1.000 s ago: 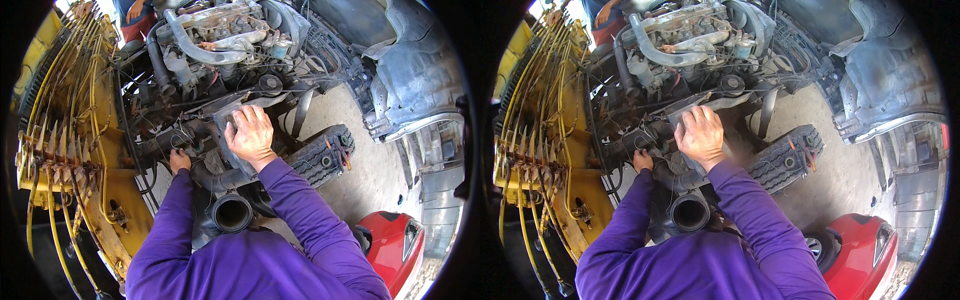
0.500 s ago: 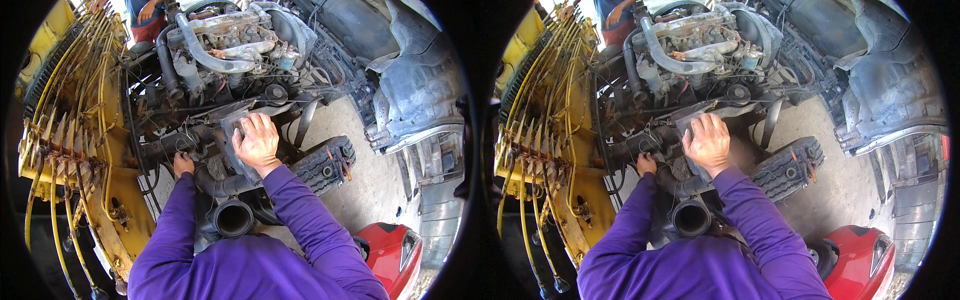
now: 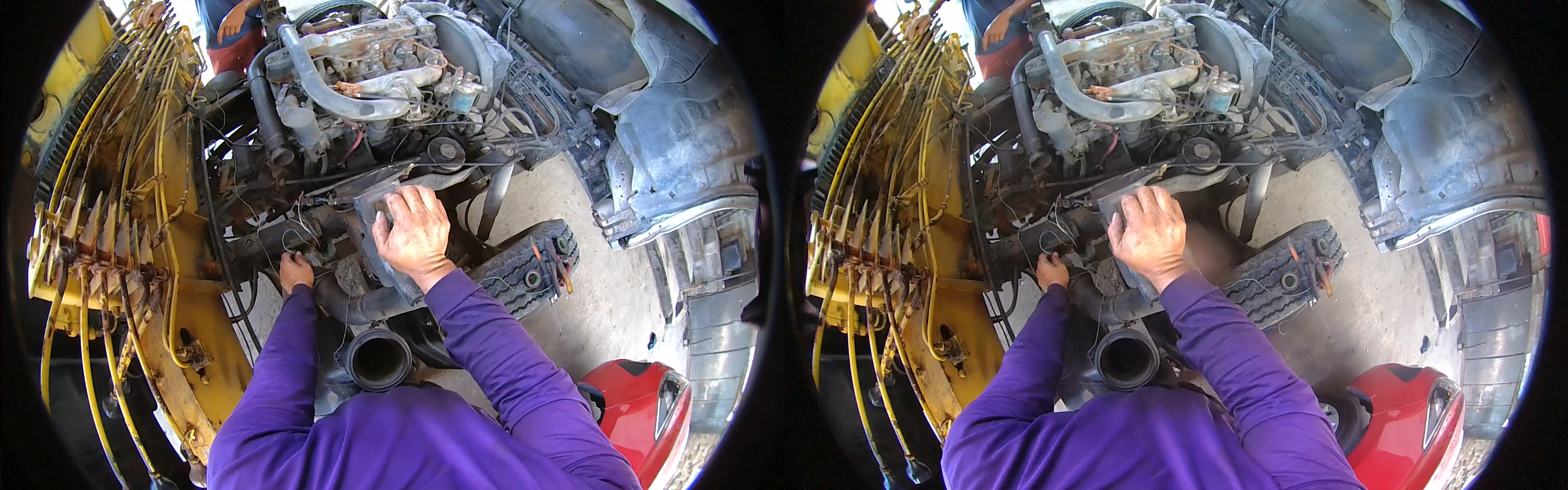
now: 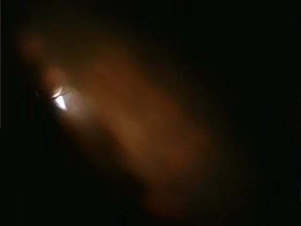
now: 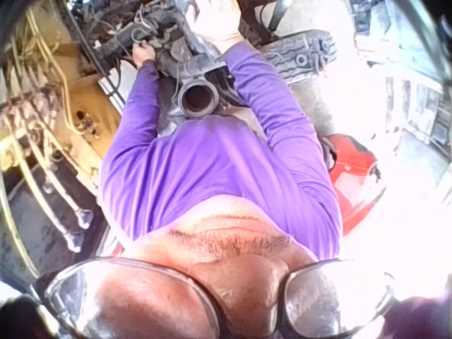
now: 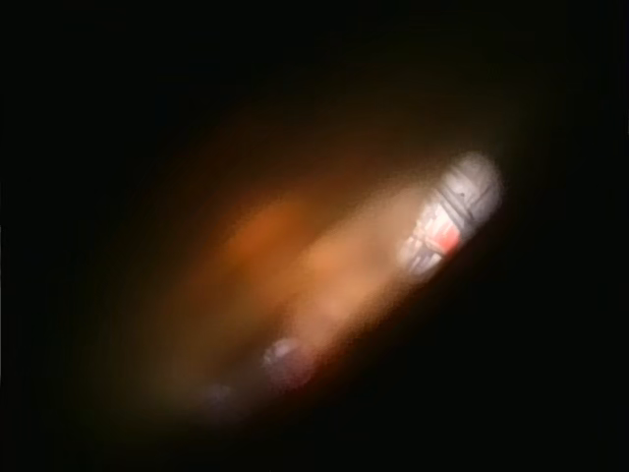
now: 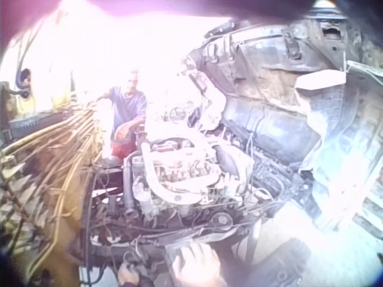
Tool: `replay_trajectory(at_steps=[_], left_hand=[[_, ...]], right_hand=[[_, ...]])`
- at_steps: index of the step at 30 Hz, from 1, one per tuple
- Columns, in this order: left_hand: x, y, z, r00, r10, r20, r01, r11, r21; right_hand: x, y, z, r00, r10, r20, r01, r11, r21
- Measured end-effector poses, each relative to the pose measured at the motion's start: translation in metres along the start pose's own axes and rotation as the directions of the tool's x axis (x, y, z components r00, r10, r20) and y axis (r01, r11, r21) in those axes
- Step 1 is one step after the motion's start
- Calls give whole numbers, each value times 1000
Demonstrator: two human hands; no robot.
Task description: The person works on a vehicle's engine wiring, stripping and twisting wires, then wrapping connections with electrical tape. The person handles a small black component and continues to secure the wiring.
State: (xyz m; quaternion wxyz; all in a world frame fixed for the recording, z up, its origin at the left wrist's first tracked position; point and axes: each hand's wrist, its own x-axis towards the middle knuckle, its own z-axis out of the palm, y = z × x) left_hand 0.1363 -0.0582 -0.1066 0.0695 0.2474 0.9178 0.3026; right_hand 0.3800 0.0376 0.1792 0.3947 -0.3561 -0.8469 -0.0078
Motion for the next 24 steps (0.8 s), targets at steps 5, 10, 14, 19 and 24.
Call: replay_trajectory(at_steps=[5,10,14,19,24], left_hand=[[-1,5,-3,1000,18,-3,-18,1000,-13],[-4,5,-5,998,-52,27,53,998,-42],[-6,10,-7,998,-33,49,38,994,-100],[29,-28,-18,956,-52,290,198,841,-503],[49,8,-53,690,-78,720,633,548,-547]], right_hand=[[-1,2,2,1000,3,25,-2,999,-49],[-2,1,0,999,-10,39,12,999,-51],[-8,1,-9,984,84,157,-72,994,-80],[-7,-63,-36,984,-170,52,164,981,108],[-49,-104,47,894,18,448,-230,876,424]])
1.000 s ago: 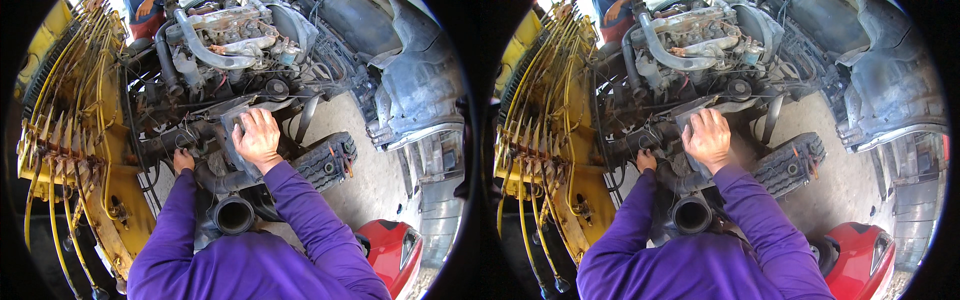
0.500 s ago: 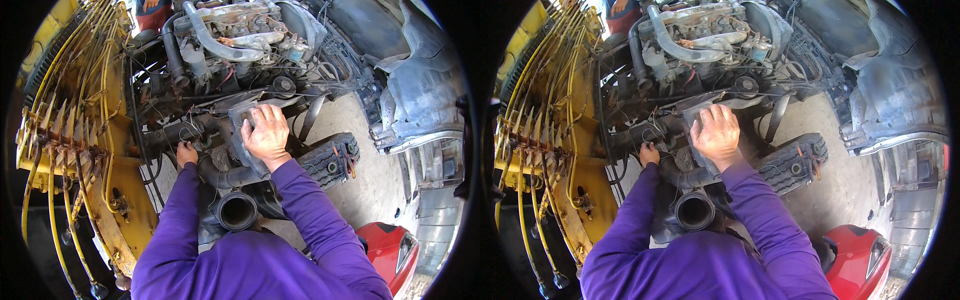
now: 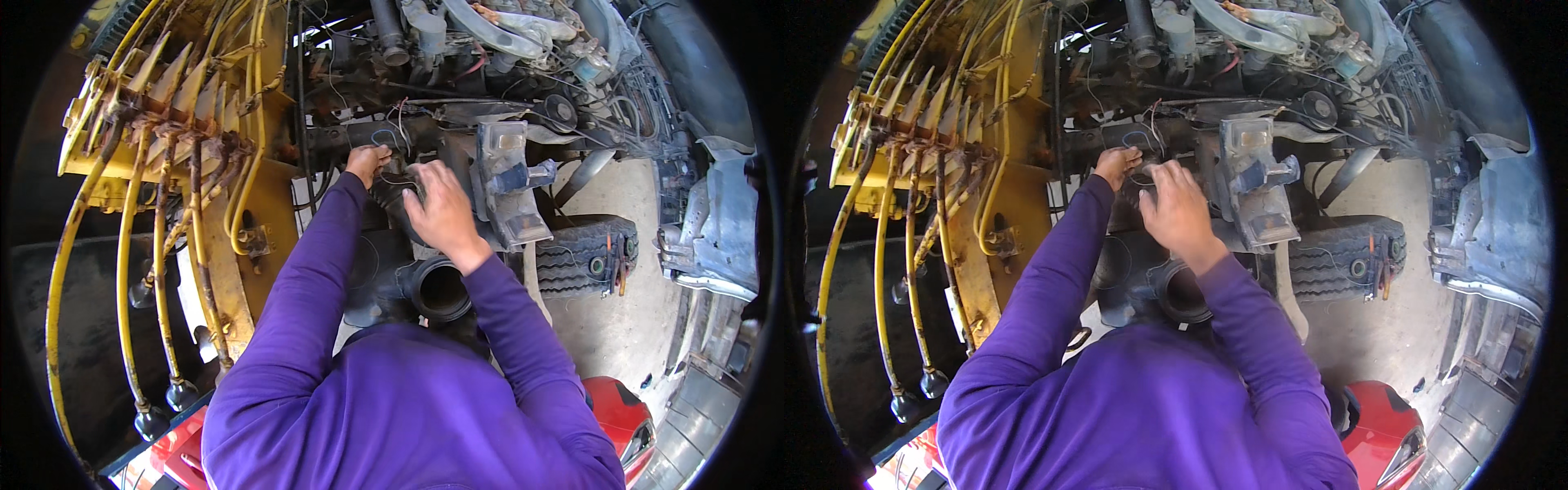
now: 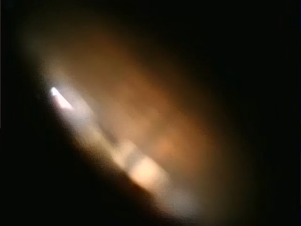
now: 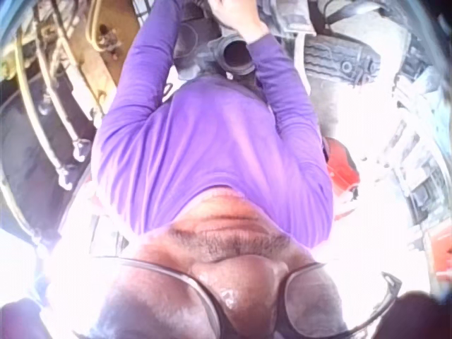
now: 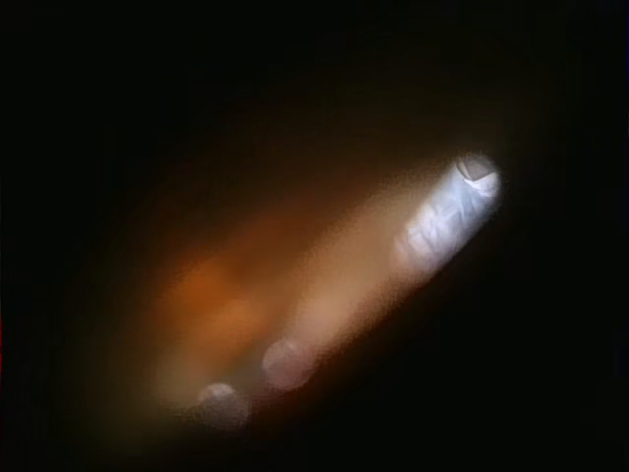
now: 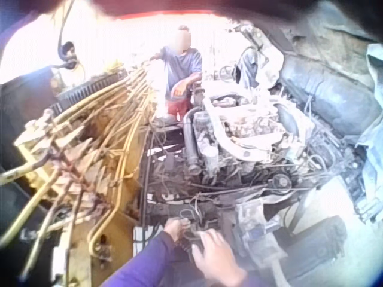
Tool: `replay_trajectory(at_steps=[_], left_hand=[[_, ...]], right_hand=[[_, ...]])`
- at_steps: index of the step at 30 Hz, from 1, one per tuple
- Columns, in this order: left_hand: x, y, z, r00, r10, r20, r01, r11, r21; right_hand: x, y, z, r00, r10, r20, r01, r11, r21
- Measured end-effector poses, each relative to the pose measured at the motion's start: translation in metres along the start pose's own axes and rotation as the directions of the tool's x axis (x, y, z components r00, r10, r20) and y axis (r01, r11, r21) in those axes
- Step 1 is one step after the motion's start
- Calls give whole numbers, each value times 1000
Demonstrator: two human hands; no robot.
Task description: The person works on a vehicle's engine wiring, stripping and twisting wires, then wrapping connections with electrical tape. The person handles a small black component and continues to secure the wiring.
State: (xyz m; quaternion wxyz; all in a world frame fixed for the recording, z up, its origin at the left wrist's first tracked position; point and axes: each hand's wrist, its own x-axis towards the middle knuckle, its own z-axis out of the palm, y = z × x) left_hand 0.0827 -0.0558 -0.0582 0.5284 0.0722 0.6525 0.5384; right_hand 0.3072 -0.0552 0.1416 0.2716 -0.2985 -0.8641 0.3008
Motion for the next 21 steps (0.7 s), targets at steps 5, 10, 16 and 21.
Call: replay_trajectory(at_steps=[5,10,16,21], left_hand=[[-13,33,3,976,-214,30,216,969,-118],[-8,11,-11,966,-251,58,257,932,-256],[-27,14,10,942,-294,163,335,860,-385],[-15,14,-11,931,-282,231,356,841,-407]], right_hand=[[24,68,100,938,328,112,-345,918,198],[49,88,141,746,624,233,-658,744,112],[48,114,171,717,554,423,-694,627,354],[57,107,174,690,582,431,-723,592,357]])
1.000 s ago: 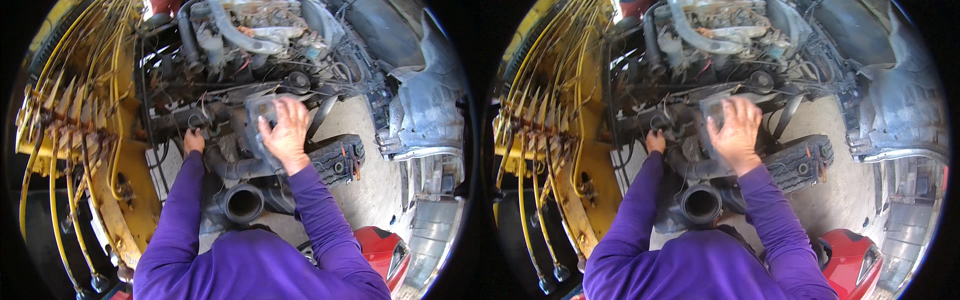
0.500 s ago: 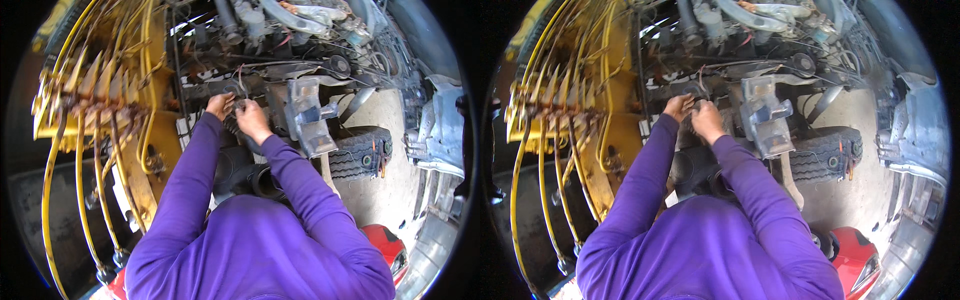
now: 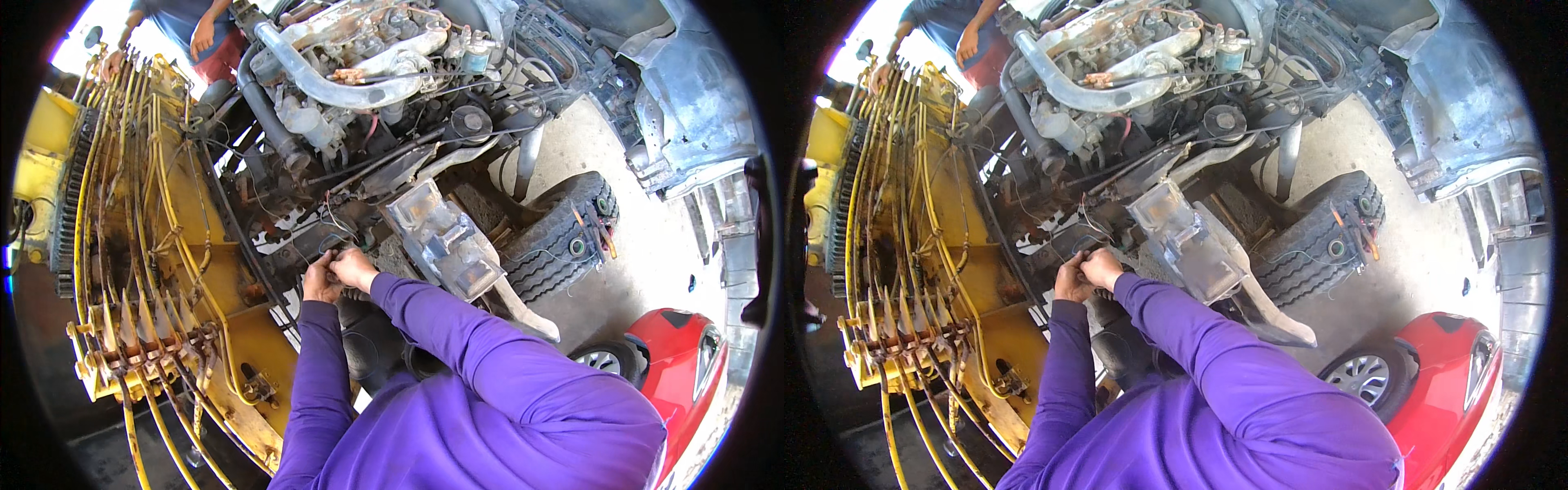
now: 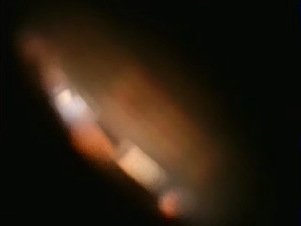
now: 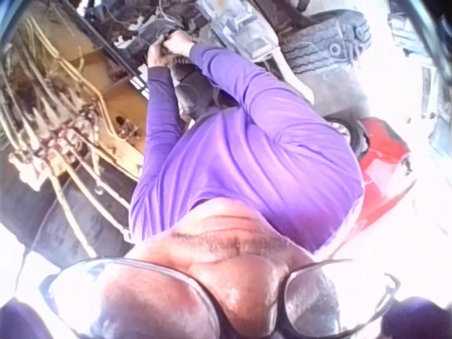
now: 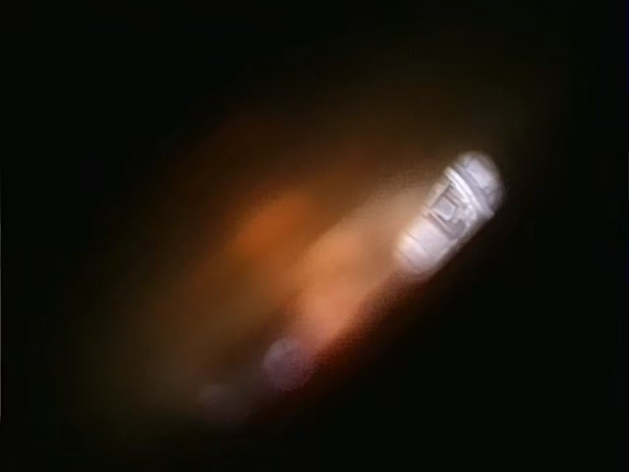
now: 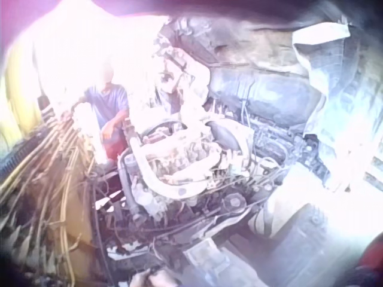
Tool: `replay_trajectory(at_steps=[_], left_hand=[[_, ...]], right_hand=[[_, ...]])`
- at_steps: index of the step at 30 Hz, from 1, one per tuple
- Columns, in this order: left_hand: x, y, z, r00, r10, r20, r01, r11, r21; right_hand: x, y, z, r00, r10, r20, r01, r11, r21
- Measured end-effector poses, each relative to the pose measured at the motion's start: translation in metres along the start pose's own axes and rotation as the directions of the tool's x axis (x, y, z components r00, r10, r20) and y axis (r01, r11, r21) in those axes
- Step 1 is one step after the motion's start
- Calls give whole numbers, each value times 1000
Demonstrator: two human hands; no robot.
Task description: The person works on a vehicle's engine wiring, stripping and twisting wires, then wrapping connections with electrical tape. The person handles a small black component and continues to secure the wiring.
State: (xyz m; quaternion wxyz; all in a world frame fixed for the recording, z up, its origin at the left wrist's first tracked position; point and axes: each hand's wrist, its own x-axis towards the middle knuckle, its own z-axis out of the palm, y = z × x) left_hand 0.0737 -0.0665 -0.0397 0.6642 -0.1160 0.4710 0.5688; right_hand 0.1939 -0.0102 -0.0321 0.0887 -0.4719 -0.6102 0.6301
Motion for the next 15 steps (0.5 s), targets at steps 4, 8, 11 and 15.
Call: replay_trajectory(at_steps=[4,8,11,15], left_hand=[[4,2,0,997,-5,79,6,1000,-15],[1,-5,2,996,28,81,-24,998,-52],[-9,-9,10,997,56,51,-52,995,-89],[-15,-10,15,996,89,-10,-89,993,-83]], right_hand=[[-7,-10,0,998,-10,-65,8,999,-35],[-12,-14,1,994,-83,-67,71,983,-170],[-8,-13,-2,961,-259,92,261,758,-598],[2,-2,5,953,-263,148,291,664,-688]])
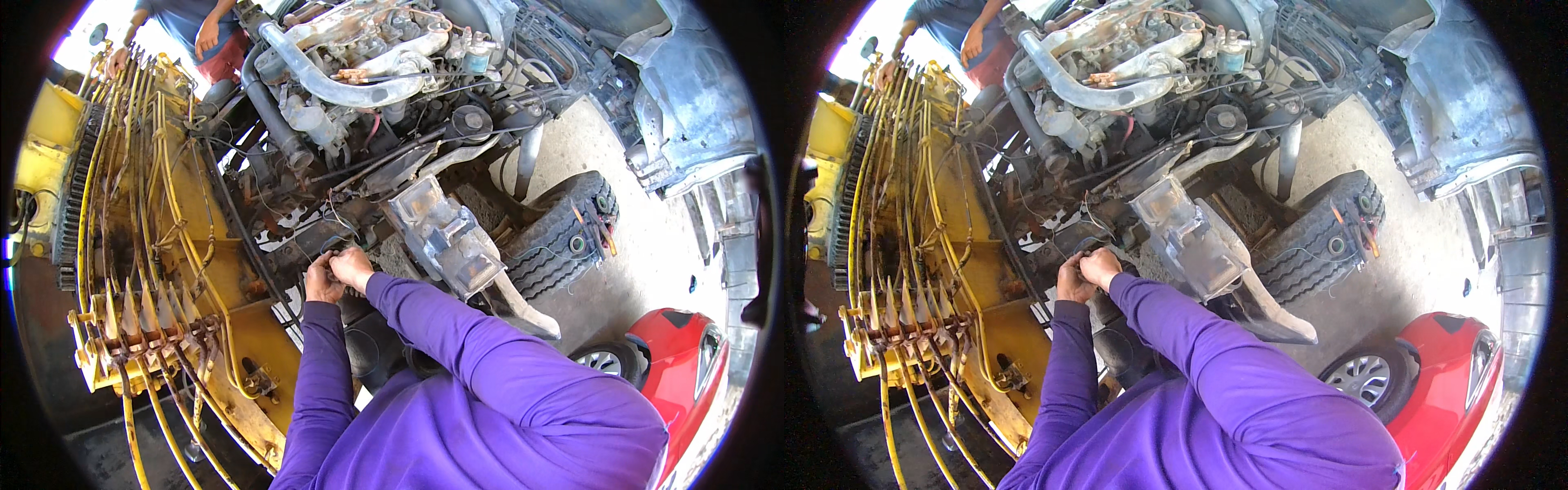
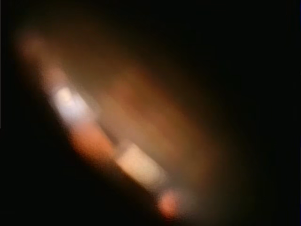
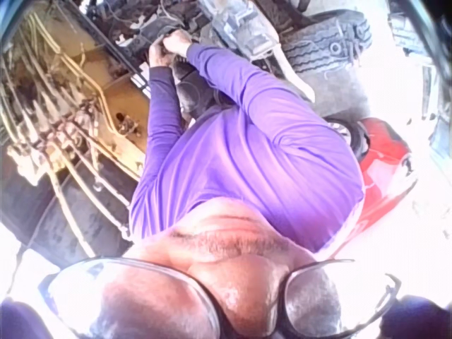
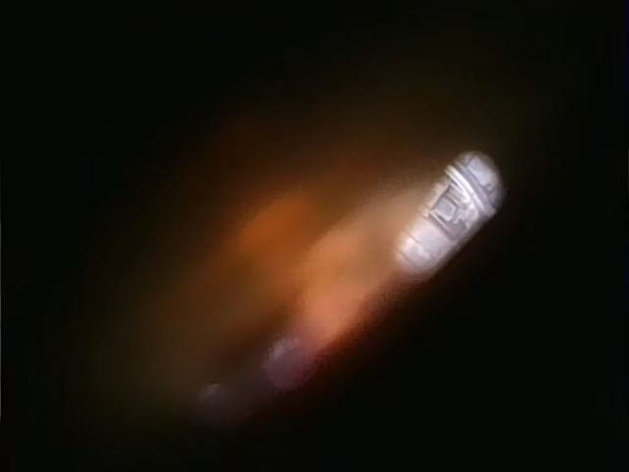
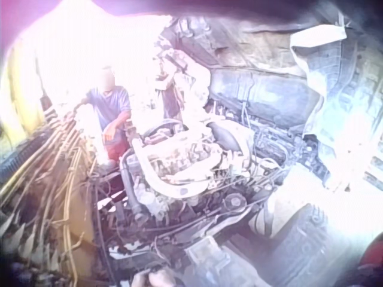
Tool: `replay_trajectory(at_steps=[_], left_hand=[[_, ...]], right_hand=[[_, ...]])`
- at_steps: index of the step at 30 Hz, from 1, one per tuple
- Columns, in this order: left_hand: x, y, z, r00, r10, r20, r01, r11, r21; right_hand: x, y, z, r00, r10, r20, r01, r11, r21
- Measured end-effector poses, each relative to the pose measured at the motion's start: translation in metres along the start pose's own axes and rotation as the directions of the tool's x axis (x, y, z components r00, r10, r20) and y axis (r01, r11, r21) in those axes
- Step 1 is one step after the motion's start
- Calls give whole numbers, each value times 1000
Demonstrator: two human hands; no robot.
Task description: The person works on a vehicle's engine wiring, stripping and twisting wires, then wrapping connections with electrical tape. The person handles a small black component and continues to secure the wiring.
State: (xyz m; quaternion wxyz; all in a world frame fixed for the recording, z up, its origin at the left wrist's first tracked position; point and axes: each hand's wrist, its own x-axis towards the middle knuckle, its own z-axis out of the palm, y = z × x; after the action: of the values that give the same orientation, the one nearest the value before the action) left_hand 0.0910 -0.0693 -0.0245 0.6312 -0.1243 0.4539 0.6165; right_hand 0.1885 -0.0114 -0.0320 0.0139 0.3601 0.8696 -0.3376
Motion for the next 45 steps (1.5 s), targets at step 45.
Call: replay_trajectory(at_steps=[45], left_hand=[[-19,1,12,985,65,-163,-42,989,143]], right_hand=[[-155,-69,-101,681,-485,-549,682,693,234]])
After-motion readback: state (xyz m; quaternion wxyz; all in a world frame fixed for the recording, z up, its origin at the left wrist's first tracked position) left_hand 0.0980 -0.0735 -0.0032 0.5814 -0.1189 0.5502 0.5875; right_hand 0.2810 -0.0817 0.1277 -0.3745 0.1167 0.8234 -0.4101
